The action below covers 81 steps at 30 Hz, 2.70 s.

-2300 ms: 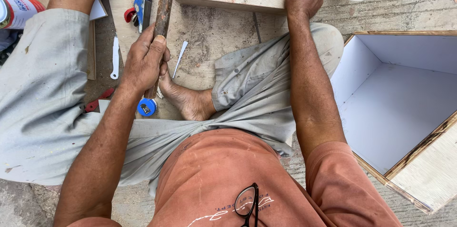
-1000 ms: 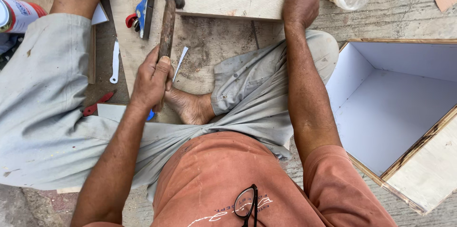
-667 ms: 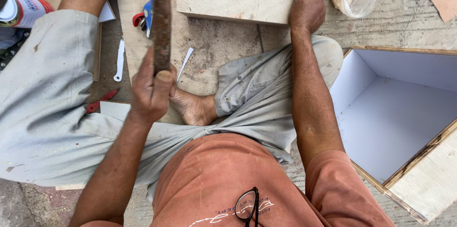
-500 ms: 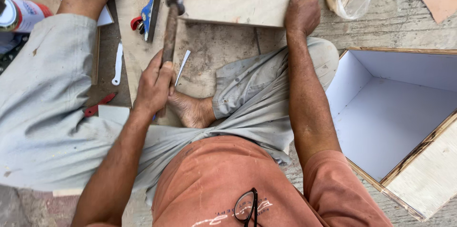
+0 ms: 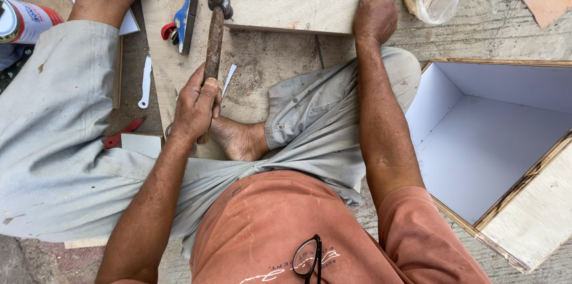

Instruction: The person sits on the floor and assembles a small wooden box by hammering nails into the edges of wooden panels. They use a hammer to drive nails and occasionally reposition the panels to secure the structure.

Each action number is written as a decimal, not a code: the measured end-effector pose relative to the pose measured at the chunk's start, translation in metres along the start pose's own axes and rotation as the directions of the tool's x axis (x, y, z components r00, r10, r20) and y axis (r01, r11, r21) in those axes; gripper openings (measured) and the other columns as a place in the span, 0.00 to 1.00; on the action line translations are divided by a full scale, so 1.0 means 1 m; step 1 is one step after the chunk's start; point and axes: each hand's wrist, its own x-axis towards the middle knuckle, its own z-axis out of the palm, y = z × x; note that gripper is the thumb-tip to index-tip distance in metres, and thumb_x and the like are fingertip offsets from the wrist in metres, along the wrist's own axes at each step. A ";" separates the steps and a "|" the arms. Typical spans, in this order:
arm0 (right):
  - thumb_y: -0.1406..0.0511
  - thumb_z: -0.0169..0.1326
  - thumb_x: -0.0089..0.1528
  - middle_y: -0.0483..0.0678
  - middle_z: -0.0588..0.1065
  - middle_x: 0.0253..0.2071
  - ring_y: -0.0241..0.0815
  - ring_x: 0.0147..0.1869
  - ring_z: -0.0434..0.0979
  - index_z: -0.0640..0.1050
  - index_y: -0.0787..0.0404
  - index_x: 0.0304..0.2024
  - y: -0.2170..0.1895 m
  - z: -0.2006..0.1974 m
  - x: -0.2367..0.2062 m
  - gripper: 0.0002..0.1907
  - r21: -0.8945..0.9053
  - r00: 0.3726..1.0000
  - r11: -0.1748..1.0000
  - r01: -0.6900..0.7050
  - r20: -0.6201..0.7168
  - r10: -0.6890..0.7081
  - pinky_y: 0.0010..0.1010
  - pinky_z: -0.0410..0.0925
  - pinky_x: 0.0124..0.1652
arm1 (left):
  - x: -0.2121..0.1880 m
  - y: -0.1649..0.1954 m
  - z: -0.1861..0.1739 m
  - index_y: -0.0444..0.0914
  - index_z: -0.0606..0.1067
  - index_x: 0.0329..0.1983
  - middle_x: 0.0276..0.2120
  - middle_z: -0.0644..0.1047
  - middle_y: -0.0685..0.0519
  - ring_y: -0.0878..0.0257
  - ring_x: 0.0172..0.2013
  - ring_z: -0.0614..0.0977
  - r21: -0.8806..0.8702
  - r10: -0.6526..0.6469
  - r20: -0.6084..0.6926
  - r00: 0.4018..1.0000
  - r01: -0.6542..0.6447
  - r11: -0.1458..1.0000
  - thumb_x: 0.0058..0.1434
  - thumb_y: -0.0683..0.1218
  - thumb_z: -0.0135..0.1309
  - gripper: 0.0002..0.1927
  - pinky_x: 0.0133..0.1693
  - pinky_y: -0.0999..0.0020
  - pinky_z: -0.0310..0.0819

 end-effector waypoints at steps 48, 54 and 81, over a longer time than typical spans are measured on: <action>0.33 0.35 0.66 0.55 0.81 0.51 0.51 0.58 0.80 0.65 0.58 0.70 0.004 0.004 0.005 0.46 -0.054 0.990 0.993 -0.105 0.085 0.110 0.51 0.71 0.57 | -0.031 -0.033 0.045 0.38 0.72 0.49 0.20 0.70 0.59 0.71 0.16 0.70 -0.987 -0.047 -0.033 0.998 -0.026 0.156 0.78 0.60 0.41 0.22 0.19 0.74 0.69; 0.34 0.39 0.66 0.58 0.76 0.58 0.55 0.59 0.78 0.65 0.61 0.69 0.006 0.003 0.004 0.45 -0.004 0.997 0.997 -0.073 0.033 0.073 0.54 0.68 0.56 | -0.022 -0.030 0.061 0.41 0.69 0.45 0.21 0.69 0.59 0.69 0.18 0.72 -0.994 -0.382 -0.106 0.918 -0.091 0.058 0.76 0.62 0.40 0.20 0.22 0.70 0.71; 0.46 0.48 0.66 0.48 0.79 0.51 0.43 0.47 0.81 0.76 0.56 0.58 -0.032 -0.059 0.050 0.27 -0.107 0.893 0.972 -0.211 0.382 0.236 0.43 0.75 0.50 | -0.034 -0.165 0.039 0.35 0.73 0.47 0.19 0.70 0.52 0.63 0.15 0.70 -0.262 -0.564 0.144 0.813 0.581 0.771 0.71 0.56 0.47 0.19 0.18 0.71 0.62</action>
